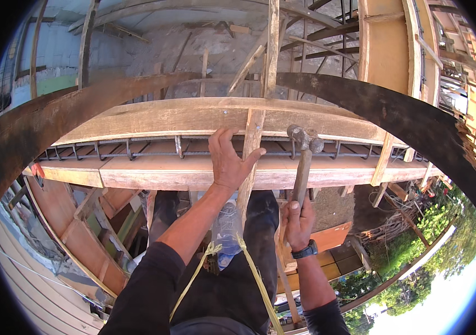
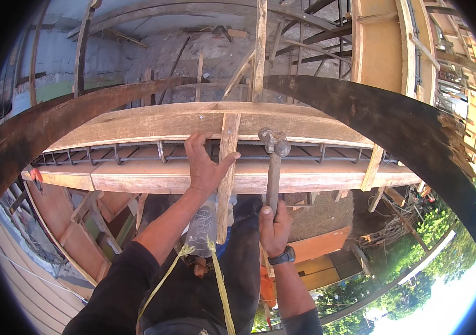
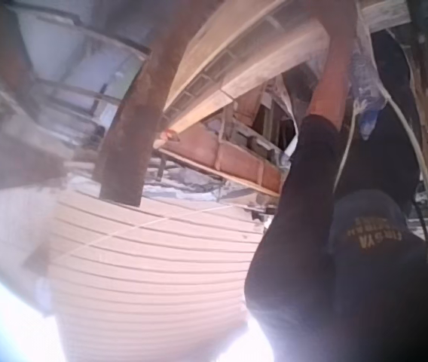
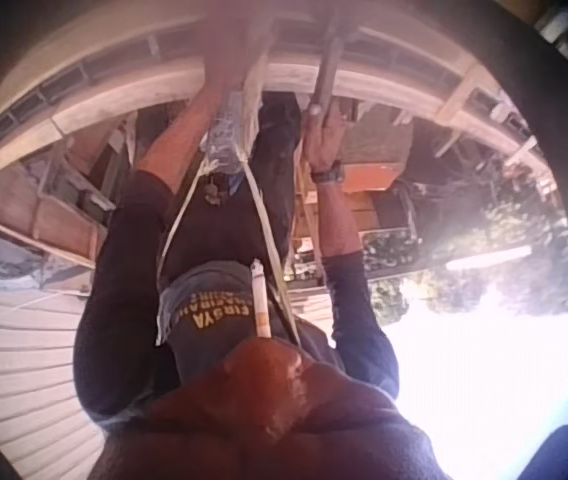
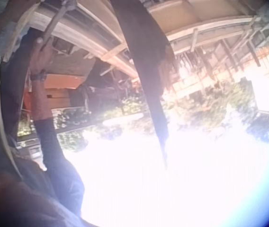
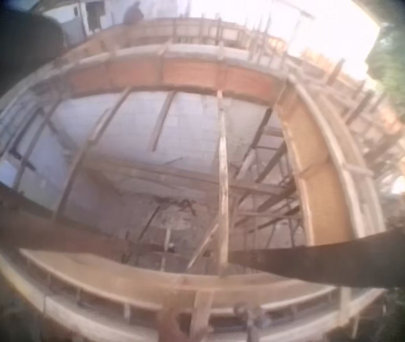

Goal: The person assembles wooden formwork on a construction site. They cut a wooden plank with a hand saw, measure and mark it with a tape measure, and secure it to the structure using a hammer and nails.

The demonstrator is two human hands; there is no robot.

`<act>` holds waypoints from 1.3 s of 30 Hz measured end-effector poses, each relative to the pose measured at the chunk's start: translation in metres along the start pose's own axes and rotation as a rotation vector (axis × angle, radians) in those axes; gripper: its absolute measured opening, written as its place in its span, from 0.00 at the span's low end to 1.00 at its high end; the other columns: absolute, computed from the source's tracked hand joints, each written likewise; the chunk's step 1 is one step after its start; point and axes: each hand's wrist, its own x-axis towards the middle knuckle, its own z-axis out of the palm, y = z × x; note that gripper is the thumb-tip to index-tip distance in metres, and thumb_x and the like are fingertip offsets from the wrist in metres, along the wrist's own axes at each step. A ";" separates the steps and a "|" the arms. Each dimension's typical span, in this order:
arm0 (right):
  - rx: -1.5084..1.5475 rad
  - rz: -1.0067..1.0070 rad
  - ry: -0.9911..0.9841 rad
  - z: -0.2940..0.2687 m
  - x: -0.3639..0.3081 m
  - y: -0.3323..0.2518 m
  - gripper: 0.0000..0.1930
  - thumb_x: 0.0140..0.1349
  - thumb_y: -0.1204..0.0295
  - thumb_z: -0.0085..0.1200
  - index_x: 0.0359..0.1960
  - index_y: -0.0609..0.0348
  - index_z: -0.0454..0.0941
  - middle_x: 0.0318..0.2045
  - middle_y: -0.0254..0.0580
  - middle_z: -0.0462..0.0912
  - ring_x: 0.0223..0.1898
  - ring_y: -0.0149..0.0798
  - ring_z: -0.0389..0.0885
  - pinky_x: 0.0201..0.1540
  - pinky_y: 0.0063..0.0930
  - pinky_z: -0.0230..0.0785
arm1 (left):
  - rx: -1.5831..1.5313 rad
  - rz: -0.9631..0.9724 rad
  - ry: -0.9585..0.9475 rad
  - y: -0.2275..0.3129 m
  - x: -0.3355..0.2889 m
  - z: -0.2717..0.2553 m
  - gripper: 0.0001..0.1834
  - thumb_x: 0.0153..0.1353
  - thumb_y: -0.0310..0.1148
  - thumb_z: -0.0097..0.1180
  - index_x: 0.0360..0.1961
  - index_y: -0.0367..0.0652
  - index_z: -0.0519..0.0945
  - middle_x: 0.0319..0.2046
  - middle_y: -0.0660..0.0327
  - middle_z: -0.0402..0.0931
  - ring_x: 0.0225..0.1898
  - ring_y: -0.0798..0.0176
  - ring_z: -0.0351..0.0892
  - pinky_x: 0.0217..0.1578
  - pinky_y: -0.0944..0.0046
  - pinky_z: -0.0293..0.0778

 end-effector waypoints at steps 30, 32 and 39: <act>0.063 0.141 0.055 -0.024 -0.025 0.025 0.14 0.74 0.60 0.53 0.38 0.58 0.70 0.22 0.24 0.69 0.22 0.18 0.64 0.23 0.16 0.57 | 0.259 -0.273 -0.225 0.019 -0.041 0.040 0.29 0.59 0.55 0.61 0.35 0.32 0.79 0.26 0.43 0.80 0.32 0.45 0.78 0.54 0.49 0.59; 0.052 0.130 0.029 -0.024 -0.023 0.022 0.14 0.73 0.60 0.53 0.38 0.58 0.71 0.22 0.24 0.69 0.21 0.18 0.64 0.22 0.16 0.57 | 0.260 -0.268 -0.214 0.019 -0.040 0.041 0.29 0.59 0.55 0.61 0.35 0.32 0.79 0.26 0.43 0.80 0.32 0.45 0.78 0.53 0.49 0.60; 0.005 0.068 -0.040 -0.019 -0.016 0.005 0.14 0.72 0.59 0.55 0.40 0.59 0.72 0.22 0.25 0.71 0.21 0.18 0.66 0.22 0.17 0.59 | 0.243 -0.296 -0.200 0.019 -0.040 0.042 0.30 0.58 0.55 0.61 0.36 0.32 0.80 0.26 0.43 0.81 0.32 0.45 0.77 0.52 0.50 0.60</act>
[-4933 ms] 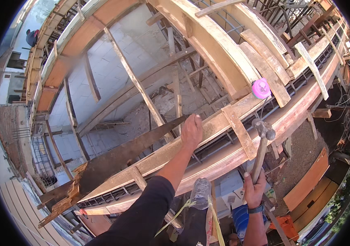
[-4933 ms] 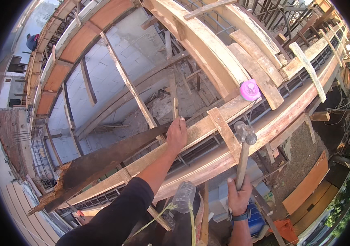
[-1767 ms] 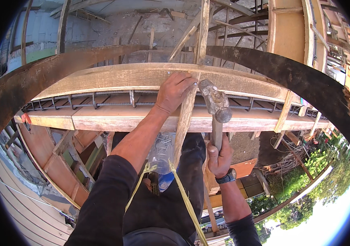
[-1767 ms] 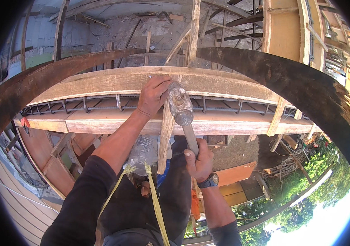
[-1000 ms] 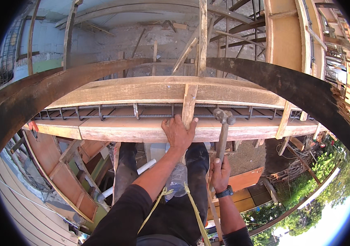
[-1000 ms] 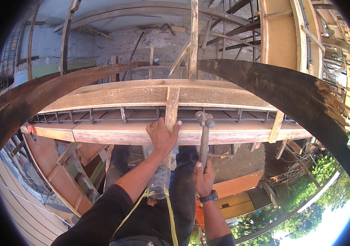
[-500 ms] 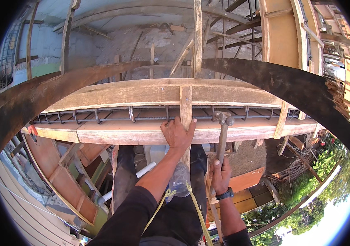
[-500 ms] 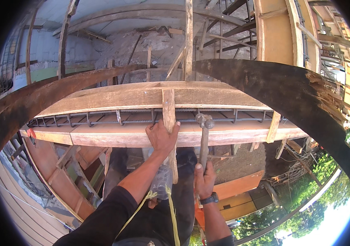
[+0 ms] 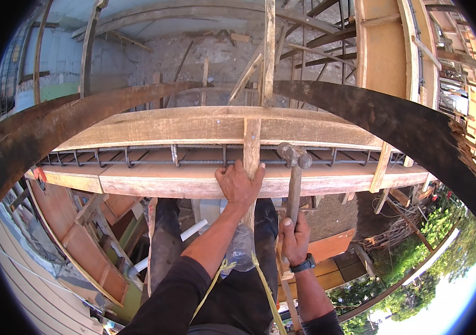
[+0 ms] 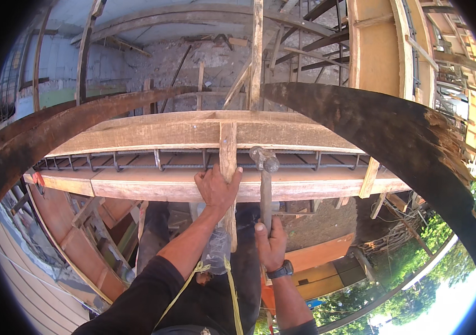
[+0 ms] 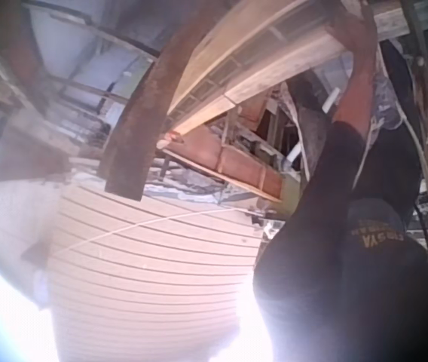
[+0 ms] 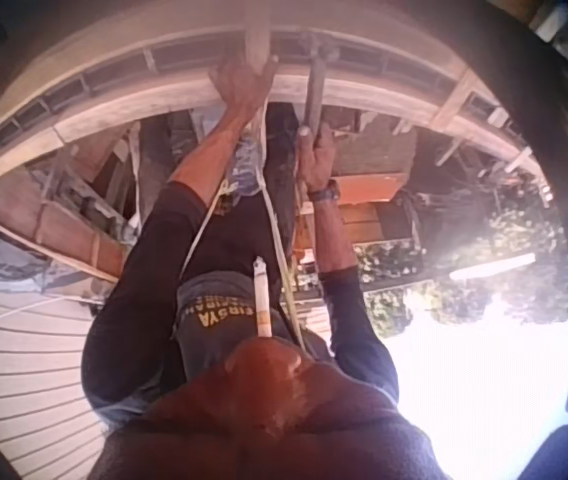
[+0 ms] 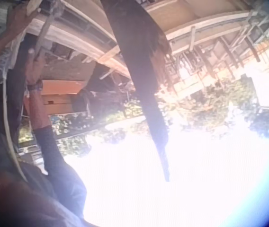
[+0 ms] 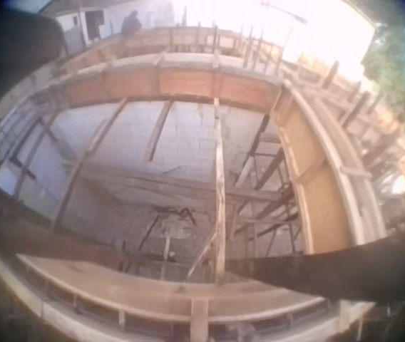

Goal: The person assembles wooden formwork on a construction site. They cut a wooden plank with a hand saw, measure and mark it with a tape measure, and secure it to the structure using a hammer and nails.

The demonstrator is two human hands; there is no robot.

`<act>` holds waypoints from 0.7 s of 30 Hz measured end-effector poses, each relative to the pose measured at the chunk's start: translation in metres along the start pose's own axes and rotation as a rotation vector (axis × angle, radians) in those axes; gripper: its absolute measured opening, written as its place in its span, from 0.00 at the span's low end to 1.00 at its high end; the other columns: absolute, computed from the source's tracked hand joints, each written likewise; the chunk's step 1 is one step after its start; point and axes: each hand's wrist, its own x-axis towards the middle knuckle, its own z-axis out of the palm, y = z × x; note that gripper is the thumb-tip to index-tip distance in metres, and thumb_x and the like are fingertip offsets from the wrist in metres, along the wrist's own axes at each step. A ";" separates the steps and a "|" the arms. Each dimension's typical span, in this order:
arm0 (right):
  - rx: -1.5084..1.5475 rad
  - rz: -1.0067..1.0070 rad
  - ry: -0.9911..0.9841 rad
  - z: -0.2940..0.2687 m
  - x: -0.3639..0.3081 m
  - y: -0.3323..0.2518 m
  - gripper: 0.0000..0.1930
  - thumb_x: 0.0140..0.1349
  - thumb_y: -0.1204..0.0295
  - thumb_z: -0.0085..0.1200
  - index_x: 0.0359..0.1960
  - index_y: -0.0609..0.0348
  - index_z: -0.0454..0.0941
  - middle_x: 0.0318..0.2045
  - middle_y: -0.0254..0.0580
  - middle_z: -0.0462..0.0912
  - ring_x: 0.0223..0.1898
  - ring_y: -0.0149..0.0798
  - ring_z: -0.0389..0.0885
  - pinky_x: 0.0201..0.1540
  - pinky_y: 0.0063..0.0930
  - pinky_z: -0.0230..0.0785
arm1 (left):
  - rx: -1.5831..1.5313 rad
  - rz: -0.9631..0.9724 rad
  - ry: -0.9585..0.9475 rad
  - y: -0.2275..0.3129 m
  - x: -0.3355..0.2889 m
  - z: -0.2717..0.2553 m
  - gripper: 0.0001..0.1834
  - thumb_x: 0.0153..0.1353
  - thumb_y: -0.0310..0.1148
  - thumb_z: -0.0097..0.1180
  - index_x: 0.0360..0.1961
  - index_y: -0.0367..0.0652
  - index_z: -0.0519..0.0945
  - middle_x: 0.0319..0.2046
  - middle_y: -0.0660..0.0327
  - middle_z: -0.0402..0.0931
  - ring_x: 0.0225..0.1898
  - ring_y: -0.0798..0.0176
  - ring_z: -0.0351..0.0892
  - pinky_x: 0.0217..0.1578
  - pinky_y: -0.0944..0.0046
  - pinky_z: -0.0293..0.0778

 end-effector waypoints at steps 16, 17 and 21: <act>-0.206 -0.352 -0.117 -0.014 0.033 -0.012 0.16 0.67 0.59 0.57 0.38 0.62 0.74 0.22 0.34 0.76 0.23 0.28 0.74 0.28 0.27 0.67 | 0.032 -0.103 0.043 0.008 0.002 0.001 0.27 0.51 0.57 0.64 0.30 0.39 0.80 0.24 0.51 0.82 0.34 0.51 0.80 0.53 0.53 0.59; -0.249 -0.429 -0.154 -0.020 0.041 -0.011 0.17 0.67 0.58 0.57 0.38 0.62 0.74 0.22 0.34 0.76 0.23 0.29 0.74 0.28 0.27 0.67 | 0.019 -0.114 0.023 0.007 0.002 0.002 0.28 0.51 0.57 0.64 0.31 0.38 0.81 0.24 0.51 0.82 0.35 0.52 0.80 0.53 0.53 0.59; -0.540 -0.303 -0.148 -0.014 0.072 -0.012 0.18 0.67 0.55 0.56 0.34 0.61 0.74 0.19 0.38 0.76 0.20 0.34 0.75 0.26 0.29 0.67 | 0.013 -0.132 -0.025 0.006 0.004 -0.001 0.28 0.50 0.56 0.65 0.34 0.39 0.80 0.25 0.51 0.83 0.35 0.53 0.80 0.52 0.54 0.58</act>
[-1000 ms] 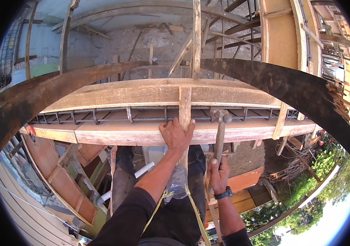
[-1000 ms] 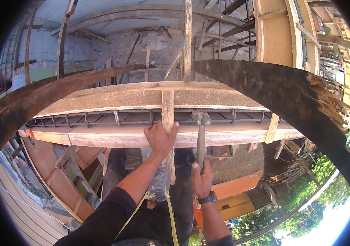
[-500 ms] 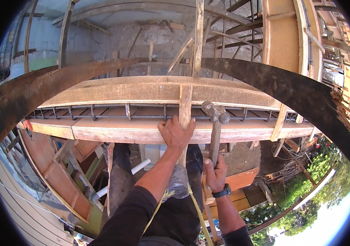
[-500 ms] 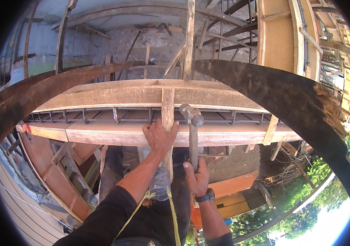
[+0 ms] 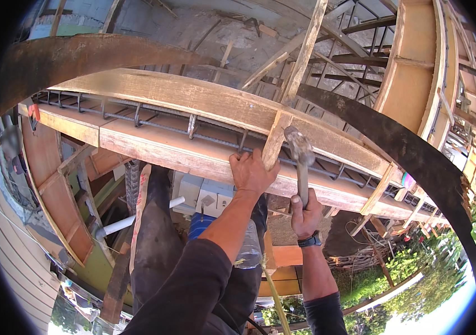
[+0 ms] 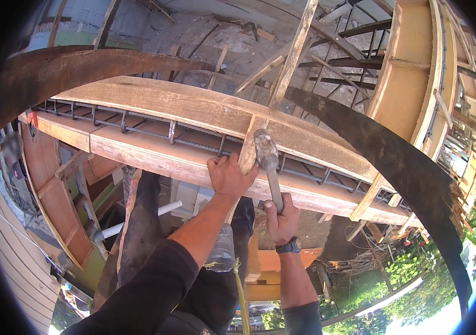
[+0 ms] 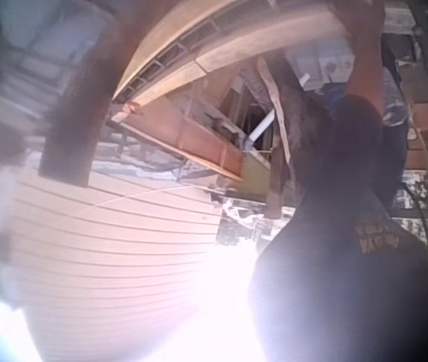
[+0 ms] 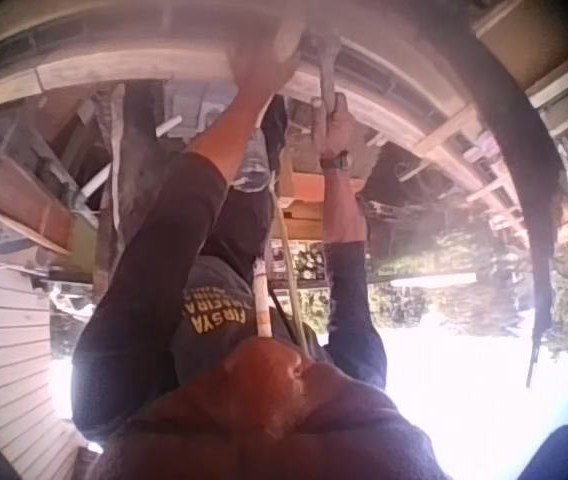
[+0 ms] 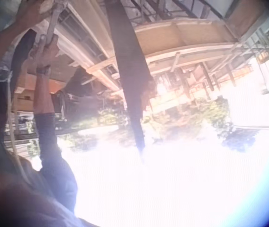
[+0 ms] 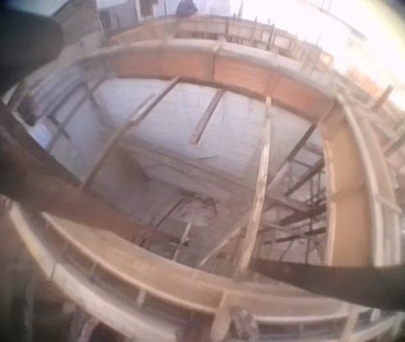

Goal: The person assembles wooden formwork on a construction site. They cut a wooden plank with a hand saw, measure and mark it with a tape measure, and secure it to the structure using a hammer and nails.

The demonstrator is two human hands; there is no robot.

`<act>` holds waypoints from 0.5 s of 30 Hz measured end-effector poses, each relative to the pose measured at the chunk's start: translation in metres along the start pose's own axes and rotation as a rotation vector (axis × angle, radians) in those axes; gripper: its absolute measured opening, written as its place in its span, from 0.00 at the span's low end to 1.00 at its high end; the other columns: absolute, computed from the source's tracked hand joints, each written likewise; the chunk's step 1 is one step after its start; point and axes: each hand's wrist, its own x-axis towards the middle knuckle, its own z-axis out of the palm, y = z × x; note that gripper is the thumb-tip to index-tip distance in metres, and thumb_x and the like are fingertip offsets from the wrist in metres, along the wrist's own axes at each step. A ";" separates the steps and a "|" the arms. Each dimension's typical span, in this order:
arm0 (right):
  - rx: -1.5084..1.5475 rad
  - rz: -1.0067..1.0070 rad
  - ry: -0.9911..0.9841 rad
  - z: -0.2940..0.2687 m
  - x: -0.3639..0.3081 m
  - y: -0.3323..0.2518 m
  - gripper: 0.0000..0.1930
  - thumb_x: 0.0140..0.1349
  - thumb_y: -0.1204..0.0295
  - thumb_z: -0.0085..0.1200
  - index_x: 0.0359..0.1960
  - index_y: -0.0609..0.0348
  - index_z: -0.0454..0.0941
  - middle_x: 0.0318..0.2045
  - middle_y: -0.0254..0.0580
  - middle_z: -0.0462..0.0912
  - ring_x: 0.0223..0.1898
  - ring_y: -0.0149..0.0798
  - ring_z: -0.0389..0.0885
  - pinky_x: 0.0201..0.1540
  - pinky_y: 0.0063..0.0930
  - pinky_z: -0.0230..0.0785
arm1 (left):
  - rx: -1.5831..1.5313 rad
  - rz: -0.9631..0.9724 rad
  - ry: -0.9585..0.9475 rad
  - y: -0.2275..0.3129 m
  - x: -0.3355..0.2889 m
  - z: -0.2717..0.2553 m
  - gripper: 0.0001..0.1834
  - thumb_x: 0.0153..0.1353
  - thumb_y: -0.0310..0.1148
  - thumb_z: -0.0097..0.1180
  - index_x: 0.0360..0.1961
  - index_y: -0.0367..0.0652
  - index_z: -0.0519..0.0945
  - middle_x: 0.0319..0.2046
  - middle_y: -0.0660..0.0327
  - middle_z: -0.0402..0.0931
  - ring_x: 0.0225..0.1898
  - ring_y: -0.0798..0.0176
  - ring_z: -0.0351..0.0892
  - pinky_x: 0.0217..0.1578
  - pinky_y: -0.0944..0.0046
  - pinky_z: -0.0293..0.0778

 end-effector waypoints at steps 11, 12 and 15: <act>-0.197 0.025 -0.064 -0.012 0.013 0.004 0.18 0.65 0.57 0.60 0.35 0.61 0.74 0.16 0.38 0.76 0.17 0.38 0.75 0.24 0.30 0.67 | -0.055 0.013 0.019 -0.003 -0.003 0.003 0.26 0.48 0.55 0.67 0.33 0.42 0.79 0.26 0.52 0.83 0.36 0.53 0.81 0.53 0.53 0.58; -0.185 0.010 -0.073 -0.014 0.012 0.009 0.16 0.65 0.60 0.60 0.35 0.61 0.73 0.16 0.38 0.76 0.18 0.35 0.75 0.24 0.29 0.68 | -0.060 0.010 0.011 -0.004 -0.005 0.004 0.27 0.48 0.56 0.67 0.34 0.42 0.79 0.26 0.52 0.83 0.36 0.53 0.81 0.53 0.53 0.58; -0.004 -0.123 -0.009 -0.022 0.003 0.003 0.16 0.66 0.60 0.58 0.37 0.63 0.75 0.17 0.37 0.77 0.18 0.34 0.75 0.24 0.29 0.67 | -0.067 0.000 -0.008 -0.003 0.002 0.002 0.27 0.47 0.55 0.68 0.34 0.42 0.79 0.26 0.52 0.83 0.36 0.53 0.81 0.53 0.53 0.58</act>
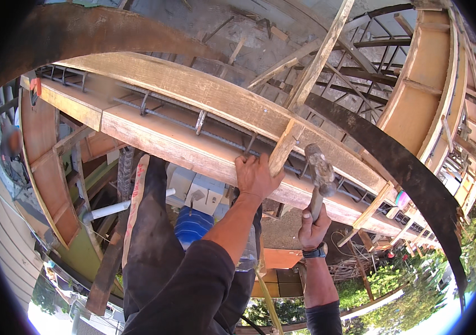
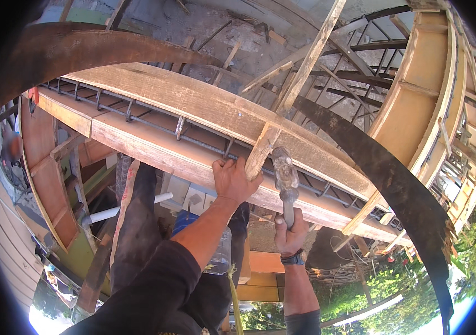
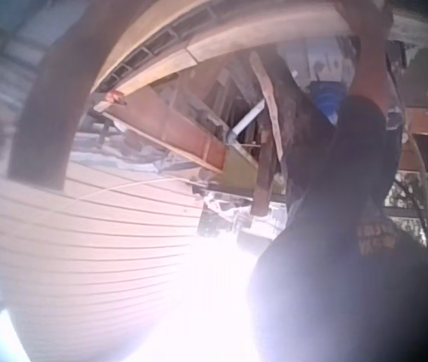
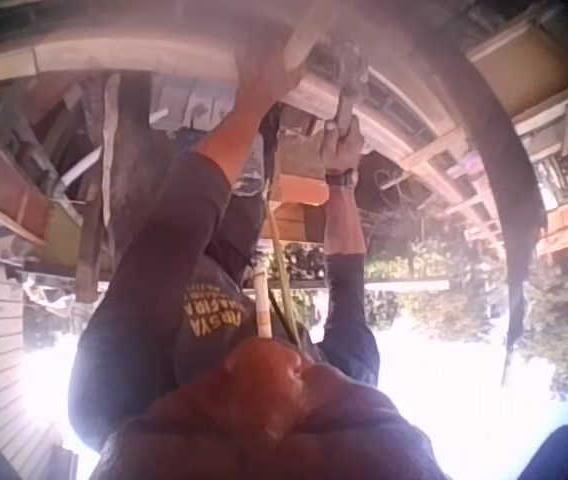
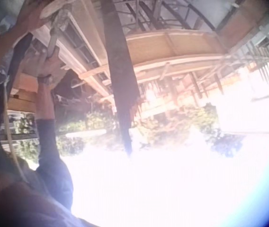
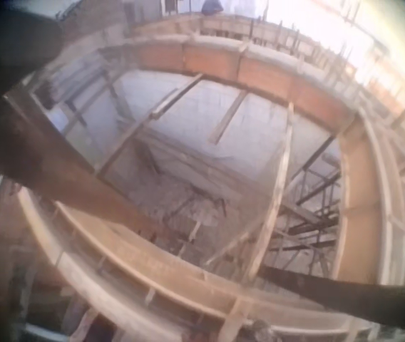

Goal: The person assembles wooden formwork on a construction site. They cut a wooden plank with a hand saw, measure and mark it with a tape measure, and secure it to the structure using a hammer and nails.

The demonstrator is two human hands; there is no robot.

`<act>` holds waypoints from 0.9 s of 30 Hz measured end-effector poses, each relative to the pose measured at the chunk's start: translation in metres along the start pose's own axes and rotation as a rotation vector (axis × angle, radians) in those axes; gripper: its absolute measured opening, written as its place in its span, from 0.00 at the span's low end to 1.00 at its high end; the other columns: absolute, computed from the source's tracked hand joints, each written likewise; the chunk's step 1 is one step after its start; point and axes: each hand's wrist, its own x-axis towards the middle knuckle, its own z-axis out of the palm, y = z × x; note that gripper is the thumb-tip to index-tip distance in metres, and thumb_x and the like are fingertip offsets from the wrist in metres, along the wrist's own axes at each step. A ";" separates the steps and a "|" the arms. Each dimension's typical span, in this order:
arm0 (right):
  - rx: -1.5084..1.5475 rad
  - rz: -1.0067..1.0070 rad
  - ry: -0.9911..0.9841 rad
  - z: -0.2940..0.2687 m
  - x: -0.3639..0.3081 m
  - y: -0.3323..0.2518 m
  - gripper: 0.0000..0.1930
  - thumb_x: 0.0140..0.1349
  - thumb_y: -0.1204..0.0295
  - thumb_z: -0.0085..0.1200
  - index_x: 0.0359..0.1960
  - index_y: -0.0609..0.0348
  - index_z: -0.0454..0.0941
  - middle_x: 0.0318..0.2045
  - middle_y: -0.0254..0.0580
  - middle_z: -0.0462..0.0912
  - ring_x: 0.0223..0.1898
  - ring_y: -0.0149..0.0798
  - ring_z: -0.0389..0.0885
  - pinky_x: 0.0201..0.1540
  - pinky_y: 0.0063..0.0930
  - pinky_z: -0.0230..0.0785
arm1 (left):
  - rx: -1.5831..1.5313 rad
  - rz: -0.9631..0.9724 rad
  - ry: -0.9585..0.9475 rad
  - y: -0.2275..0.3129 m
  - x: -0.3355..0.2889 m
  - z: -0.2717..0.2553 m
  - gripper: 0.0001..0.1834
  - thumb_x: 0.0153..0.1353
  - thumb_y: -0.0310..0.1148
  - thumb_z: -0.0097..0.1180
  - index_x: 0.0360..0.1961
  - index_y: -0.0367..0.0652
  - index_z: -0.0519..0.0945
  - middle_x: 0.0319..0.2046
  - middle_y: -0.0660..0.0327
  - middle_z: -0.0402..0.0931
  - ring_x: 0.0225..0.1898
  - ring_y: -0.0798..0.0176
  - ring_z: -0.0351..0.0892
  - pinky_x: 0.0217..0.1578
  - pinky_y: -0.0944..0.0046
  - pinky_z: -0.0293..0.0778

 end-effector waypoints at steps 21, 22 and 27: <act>0.432 0.498 -0.124 0.002 0.023 -0.060 0.30 0.71 0.38 0.43 0.33 0.57 0.67 0.18 0.30 0.65 0.16 0.24 0.63 0.17 0.20 0.57 | 0.019 0.029 0.104 -0.004 -0.003 0.005 0.24 0.45 0.52 0.68 0.31 0.41 0.79 0.24 0.53 0.82 0.34 0.53 0.80 0.52 0.52 0.59; 0.425 0.581 -0.144 0.000 0.027 -0.064 0.30 0.71 0.38 0.43 0.33 0.57 0.67 0.18 0.30 0.65 0.16 0.24 0.63 0.17 0.20 0.57 | 0.025 0.057 0.154 -0.001 0.001 0.006 0.23 0.44 0.50 0.69 0.29 0.41 0.79 0.22 0.54 0.81 0.31 0.53 0.79 0.50 0.52 0.60; 0.323 0.642 -0.099 -0.004 0.001 -0.062 0.29 0.71 0.38 0.44 0.33 0.56 0.67 0.18 0.30 0.66 0.16 0.24 0.64 0.17 0.20 0.59 | -0.002 0.043 0.131 0.000 -0.001 0.004 0.23 0.44 0.50 0.69 0.29 0.41 0.79 0.22 0.53 0.81 0.30 0.53 0.79 0.50 0.52 0.60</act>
